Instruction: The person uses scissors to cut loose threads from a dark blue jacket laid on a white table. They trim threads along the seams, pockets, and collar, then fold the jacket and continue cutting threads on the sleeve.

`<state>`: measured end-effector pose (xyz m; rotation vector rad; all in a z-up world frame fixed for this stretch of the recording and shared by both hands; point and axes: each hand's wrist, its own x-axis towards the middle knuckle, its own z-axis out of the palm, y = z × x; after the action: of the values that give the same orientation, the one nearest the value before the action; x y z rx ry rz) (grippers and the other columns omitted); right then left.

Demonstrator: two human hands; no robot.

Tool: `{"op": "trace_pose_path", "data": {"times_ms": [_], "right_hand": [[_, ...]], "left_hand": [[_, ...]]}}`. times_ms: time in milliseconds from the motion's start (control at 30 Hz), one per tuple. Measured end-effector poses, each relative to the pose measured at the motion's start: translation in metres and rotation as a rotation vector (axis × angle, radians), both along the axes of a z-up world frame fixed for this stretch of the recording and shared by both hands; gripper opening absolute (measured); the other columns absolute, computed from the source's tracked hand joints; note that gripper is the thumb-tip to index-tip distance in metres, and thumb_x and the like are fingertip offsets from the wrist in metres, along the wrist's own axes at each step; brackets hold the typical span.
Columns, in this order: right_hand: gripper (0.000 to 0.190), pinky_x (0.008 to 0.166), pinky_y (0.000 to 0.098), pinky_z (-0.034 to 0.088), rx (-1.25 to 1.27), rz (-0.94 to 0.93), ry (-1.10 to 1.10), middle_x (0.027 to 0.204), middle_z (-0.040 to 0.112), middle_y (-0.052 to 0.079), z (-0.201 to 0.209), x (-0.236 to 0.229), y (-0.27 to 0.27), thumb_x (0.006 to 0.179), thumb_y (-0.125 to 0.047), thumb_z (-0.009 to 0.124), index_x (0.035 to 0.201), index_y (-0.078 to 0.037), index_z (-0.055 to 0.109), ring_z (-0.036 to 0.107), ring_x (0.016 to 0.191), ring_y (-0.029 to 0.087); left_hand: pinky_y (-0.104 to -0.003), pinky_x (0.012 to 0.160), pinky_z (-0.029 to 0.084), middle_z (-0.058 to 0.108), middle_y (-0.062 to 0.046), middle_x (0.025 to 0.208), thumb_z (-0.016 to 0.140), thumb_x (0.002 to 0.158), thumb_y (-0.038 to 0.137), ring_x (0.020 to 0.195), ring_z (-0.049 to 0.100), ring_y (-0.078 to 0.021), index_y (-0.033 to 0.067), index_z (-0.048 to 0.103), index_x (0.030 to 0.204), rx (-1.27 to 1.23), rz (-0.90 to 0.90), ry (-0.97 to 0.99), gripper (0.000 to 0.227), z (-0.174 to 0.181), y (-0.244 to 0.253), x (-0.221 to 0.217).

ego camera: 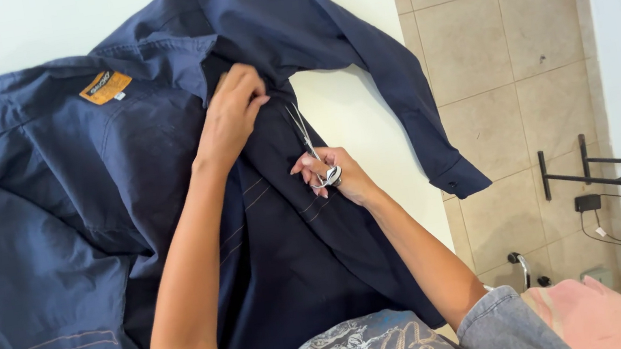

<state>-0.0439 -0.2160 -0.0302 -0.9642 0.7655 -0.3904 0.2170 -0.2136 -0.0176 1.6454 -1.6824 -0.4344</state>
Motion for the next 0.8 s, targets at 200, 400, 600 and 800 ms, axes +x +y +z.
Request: {"op": "trace_pose_path", "data": {"times_ms": [200, 400, 600, 800], "right_hand": [[0.027, 0.040, 0.0248, 0.054, 0.005, 0.002, 0.001, 0.078, 0.068, 0.016, 0.001, 0.000, 0.002, 0.110, -0.018, 0.067, 0.108, 0.009, 0.072, 0.070, 0.053, 0.018], [0.028, 0.042, 0.0261, 0.056, 0.014, 0.016, 0.000, 0.081, 0.069, 0.017, 0.004, -0.003, 0.000, 0.111, -0.019, 0.066, 0.110, 0.008, 0.072, 0.071, 0.056, 0.020], [0.029, 0.042, 0.0263, 0.057, 0.016, 0.013, -0.004, 0.080, 0.068, 0.017, 0.004, -0.003, -0.001, 0.111, -0.019, 0.066, 0.111, 0.010, 0.071, 0.072, 0.057, 0.020], [0.030, 0.041, 0.0270, 0.057, 0.011, 0.001, -0.012, 0.080, 0.067, 0.018, -0.002, -0.005, 0.000, 0.111, -0.018, 0.065, 0.112, 0.011, 0.070, 0.072, 0.057, 0.021]], "left_hand": [[-0.044, 0.088, 0.058, 0.071, -0.011, 0.103, 0.071, 0.105, 0.000, 0.099, 0.072, -0.0342, 0.0080, 0.055, 0.099, 0.046, -0.089, 0.282, 0.019, -0.001, 0.015, -0.001], [-0.040, 0.079, 0.058, 0.075, -0.009, 0.088, 0.064, 0.109, 0.002, 0.083, 0.074, -0.0294, 0.0075, 0.053, 0.103, 0.200, -0.050, 0.391, 0.014, 0.019, 0.031, -0.010], [-0.040, 0.090, 0.057, 0.062, -0.011, 0.103, 0.060, 0.112, 0.008, 0.101, 0.065, -0.0343, 0.0106, 0.058, 0.119, 0.037, -0.056, -0.015, 0.007, 0.023, 0.021, -0.010], [-0.038, 0.093, 0.058, 0.061, -0.008, 0.119, 0.066, 0.108, 0.009, 0.113, 0.058, -0.0318, 0.0097, 0.069, 0.116, 0.015, -0.108, -0.074, 0.009, -0.008, -0.001, -0.002]]}}
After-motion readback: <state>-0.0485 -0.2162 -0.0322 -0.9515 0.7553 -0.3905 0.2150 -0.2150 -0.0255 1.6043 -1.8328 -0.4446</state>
